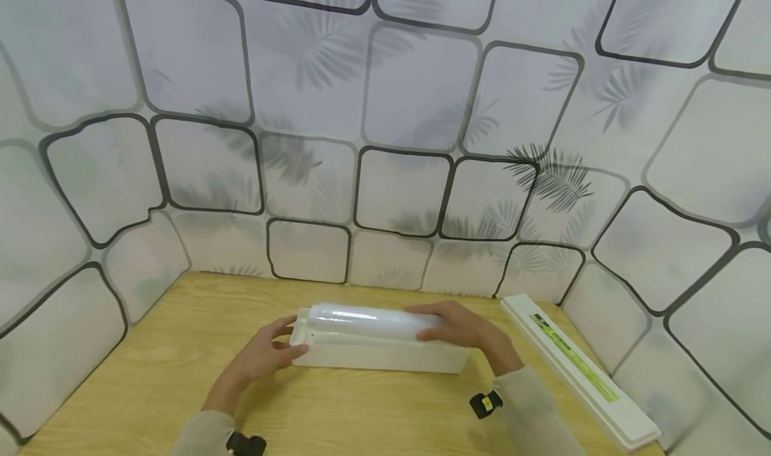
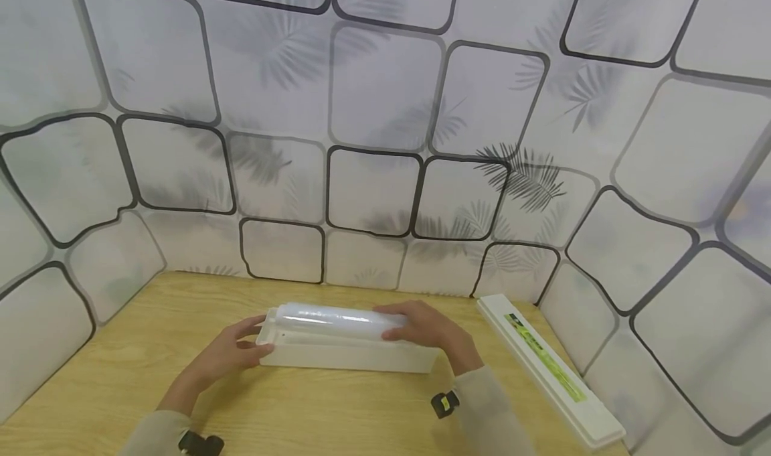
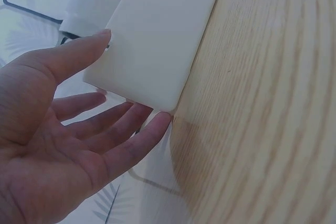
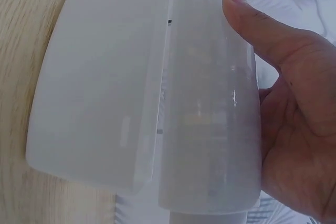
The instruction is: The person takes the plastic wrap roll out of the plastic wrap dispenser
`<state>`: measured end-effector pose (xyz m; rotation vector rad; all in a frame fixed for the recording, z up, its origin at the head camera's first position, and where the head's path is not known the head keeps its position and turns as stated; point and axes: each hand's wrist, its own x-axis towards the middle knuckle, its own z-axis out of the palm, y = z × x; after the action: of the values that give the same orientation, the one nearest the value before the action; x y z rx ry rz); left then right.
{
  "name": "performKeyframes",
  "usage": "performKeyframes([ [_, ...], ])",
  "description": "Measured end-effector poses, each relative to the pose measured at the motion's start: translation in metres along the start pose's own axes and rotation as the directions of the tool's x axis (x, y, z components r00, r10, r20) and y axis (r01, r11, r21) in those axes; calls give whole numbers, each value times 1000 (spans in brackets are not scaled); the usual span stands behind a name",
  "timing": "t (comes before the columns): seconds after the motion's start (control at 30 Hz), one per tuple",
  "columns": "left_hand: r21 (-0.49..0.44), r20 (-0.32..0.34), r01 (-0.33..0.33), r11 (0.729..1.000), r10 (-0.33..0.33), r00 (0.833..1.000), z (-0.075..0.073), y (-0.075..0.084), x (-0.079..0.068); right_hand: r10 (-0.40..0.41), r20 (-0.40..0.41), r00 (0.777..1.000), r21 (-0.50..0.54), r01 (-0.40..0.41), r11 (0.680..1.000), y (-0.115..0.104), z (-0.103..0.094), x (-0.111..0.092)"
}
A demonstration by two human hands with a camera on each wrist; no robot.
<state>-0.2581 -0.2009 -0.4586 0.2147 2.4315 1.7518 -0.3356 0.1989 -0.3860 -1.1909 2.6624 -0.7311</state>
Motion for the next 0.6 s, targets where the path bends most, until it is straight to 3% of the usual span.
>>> performKeyframes([
  [0.6,25,-10,9,1000,-9,1000,1,3,0,19,-88,996,-23,-21,1000,18,-5,-43],
])
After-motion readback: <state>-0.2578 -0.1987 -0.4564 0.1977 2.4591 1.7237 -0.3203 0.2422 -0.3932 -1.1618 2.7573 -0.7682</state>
